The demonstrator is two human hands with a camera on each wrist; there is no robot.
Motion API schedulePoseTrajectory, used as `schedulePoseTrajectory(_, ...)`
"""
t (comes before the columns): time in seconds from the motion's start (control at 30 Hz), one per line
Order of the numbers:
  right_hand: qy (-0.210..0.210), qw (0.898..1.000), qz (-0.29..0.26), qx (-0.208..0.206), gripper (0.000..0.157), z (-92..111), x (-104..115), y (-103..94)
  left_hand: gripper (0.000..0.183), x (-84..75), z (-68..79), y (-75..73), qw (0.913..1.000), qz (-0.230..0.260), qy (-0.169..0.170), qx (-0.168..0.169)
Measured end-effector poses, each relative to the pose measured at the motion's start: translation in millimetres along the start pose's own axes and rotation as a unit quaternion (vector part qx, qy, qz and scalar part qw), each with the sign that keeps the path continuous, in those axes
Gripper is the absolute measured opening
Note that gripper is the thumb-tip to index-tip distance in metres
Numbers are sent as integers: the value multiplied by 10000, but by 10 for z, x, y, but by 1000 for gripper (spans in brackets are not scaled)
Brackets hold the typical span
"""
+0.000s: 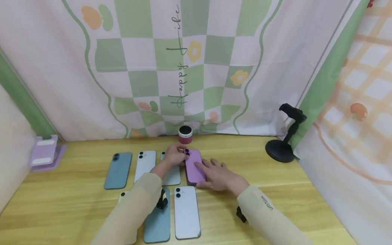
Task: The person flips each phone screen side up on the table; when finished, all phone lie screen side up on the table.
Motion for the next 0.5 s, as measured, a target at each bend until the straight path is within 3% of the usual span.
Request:
schedulePoseTrajectory(0.23,-124,9991,-377,-118,76,11,2,-67,48,7,1,-14,10000,35,3,69)
schedulePoseTrajectory(0.43,-446,9895,-833,-1090,52,-13,4,-230,48,-42,-12,-42,9996,-184,26,-218)
schedulePoseTrajectory(0.5,-365,9857,-842,-1416,46,-15,-13,-264,47,-70,-3,-52,9988,-355,80,-313)
Point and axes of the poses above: each hand's wrist, its own z-axis away from the middle knuckle, its own y-axis out of the palm, x = y × z, the point moved 6 cm from there along -z, towards the middle knuckle, and after that the axes turned 14 degrees about -y, right-handed, at the moved point
